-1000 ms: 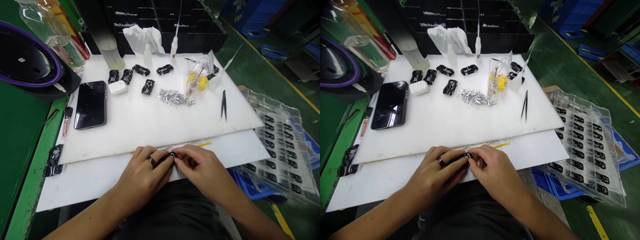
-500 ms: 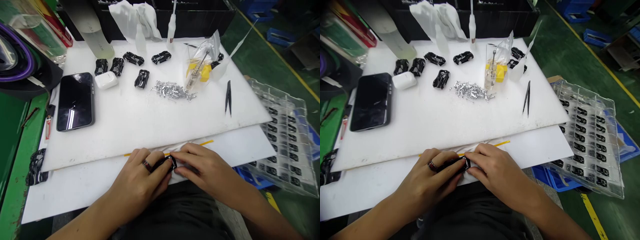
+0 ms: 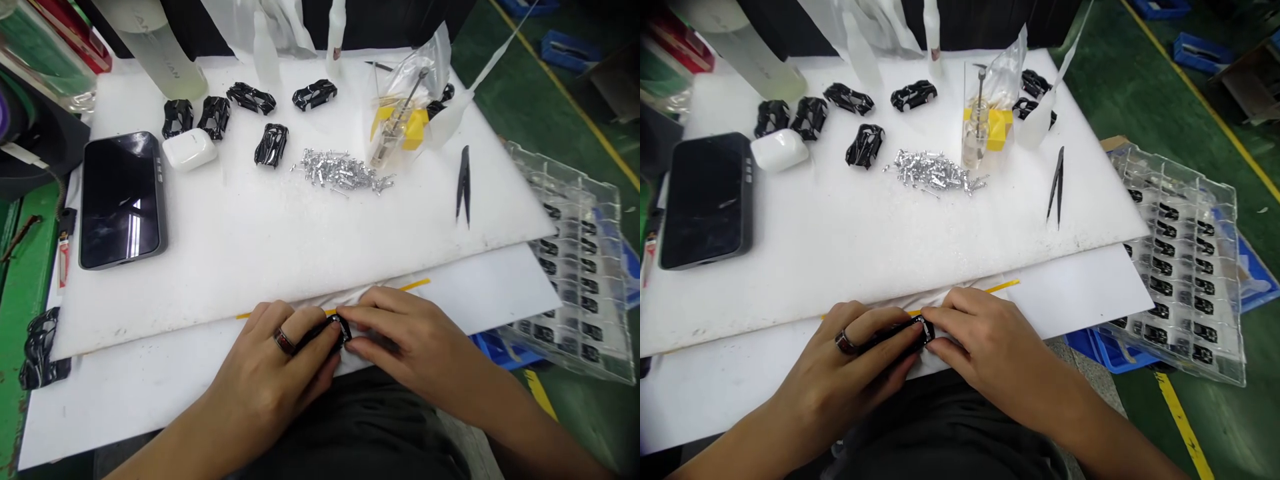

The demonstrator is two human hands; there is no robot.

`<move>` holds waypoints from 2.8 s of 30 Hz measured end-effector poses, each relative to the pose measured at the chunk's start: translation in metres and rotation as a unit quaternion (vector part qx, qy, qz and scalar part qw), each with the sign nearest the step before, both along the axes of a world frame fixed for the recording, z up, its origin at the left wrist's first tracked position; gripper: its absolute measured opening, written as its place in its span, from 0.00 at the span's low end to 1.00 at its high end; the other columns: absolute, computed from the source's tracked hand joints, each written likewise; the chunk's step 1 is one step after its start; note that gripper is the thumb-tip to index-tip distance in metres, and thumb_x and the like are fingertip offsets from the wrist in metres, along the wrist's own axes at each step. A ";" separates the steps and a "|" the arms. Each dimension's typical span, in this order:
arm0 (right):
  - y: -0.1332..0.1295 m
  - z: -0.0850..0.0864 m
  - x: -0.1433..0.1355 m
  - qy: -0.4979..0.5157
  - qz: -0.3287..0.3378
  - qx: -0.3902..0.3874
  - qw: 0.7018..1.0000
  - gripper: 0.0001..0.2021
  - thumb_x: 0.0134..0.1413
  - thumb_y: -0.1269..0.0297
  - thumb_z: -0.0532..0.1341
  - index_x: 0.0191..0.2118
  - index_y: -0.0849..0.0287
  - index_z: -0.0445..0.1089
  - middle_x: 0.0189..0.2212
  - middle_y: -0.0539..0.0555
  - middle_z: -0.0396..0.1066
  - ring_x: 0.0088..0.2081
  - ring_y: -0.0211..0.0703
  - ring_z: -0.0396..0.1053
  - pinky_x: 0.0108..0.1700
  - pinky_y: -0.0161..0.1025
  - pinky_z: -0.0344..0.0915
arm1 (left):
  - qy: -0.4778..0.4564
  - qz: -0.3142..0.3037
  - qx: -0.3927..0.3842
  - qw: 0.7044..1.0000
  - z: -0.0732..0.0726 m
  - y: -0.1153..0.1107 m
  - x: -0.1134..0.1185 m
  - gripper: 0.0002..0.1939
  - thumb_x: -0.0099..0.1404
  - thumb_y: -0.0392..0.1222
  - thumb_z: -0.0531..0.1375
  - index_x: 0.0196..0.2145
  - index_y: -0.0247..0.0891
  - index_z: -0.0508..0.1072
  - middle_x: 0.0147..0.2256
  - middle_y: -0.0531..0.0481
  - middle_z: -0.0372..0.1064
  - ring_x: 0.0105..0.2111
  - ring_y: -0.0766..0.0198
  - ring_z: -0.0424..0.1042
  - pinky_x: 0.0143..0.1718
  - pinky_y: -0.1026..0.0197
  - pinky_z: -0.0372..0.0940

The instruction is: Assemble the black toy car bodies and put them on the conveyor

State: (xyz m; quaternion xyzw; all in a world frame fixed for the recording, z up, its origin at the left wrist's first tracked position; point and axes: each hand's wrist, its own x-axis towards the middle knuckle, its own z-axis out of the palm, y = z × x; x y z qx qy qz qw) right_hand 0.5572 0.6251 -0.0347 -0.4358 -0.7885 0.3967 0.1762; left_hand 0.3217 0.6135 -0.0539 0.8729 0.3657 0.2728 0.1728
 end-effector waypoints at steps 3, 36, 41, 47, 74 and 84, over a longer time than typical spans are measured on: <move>0.000 0.000 -0.001 -0.001 0.000 0.004 1.000 0.13 0.64 0.75 0.66 0.51 0.54 0.72 0.38 0.47 0.68 0.40 0.40 0.67 0.42 0.39 0.61 | -0.005 0.004 -0.010 1.000 0.001 -0.001 0.001 0.13 0.70 0.31 0.64 0.51 0.33 0.75 0.46 0.44 0.73 0.39 0.59 0.68 0.38 0.52 0.64; 0.002 0.000 0.000 0.010 0.000 0.012 1.000 0.14 0.65 0.74 0.64 0.54 0.58 0.74 0.39 0.52 0.70 0.40 0.45 0.68 0.41 0.42 0.64 | 0.029 -0.052 0.071 0.996 0.005 0.012 -0.004 0.15 0.64 0.32 0.69 0.49 0.30 0.77 0.42 0.44 0.77 0.33 0.60 0.69 0.29 0.55 0.67; 0.003 -0.001 0.000 0.016 0.001 0.007 1.000 0.15 0.64 0.74 0.65 0.55 0.59 0.74 0.39 0.52 0.70 0.40 0.45 0.68 0.42 0.41 0.64 | 0.037 -0.054 0.083 0.994 0.004 0.011 -0.004 0.17 0.63 0.32 0.70 0.50 0.29 0.77 0.42 0.43 0.78 0.33 0.60 0.70 0.29 0.54 0.69; 0.003 -0.001 0.000 0.012 0.004 0.015 1.000 0.12 0.65 0.74 0.65 0.52 0.58 0.74 0.38 0.51 0.70 0.40 0.44 0.68 0.41 0.41 0.64 | 0.049 -0.058 0.077 0.994 0.007 0.012 -0.006 0.17 0.64 0.33 0.69 0.50 0.29 0.78 0.42 0.43 0.78 0.33 0.59 0.71 0.29 0.54 0.70; 0.005 -0.002 -0.002 0.014 -0.007 0.010 1.000 0.12 0.64 0.75 0.65 0.52 0.59 0.76 0.37 0.52 0.71 0.39 0.44 0.69 0.41 0.40 0.65 | 0.041 -0.086 0.044 0.995 0.013 0.023 -0.005 0.13 0.66 0.32 0.67 0.49 0.30 0.78 0.42 0.42 0.77 0.35 0.60 0.72 0.29 0.56 0.73; 0.001 -0.012 0.004 0.048 0.011 0.082 0.995 0.08 0.71 0.70 0.60 0.42 0.61 0.78 0.35 0.52 0.67 0.35 0.40 0.64 0.37 0.39 0.60 | 0.031 -0.057 0.037 0.997 0.009 0.015 -0.004 0.15 0.65 0.31 0.68 0.50 0.30 0.77 0.41 0.43 0.76 0.35 0.60 0.69 0.31 0.54 0.71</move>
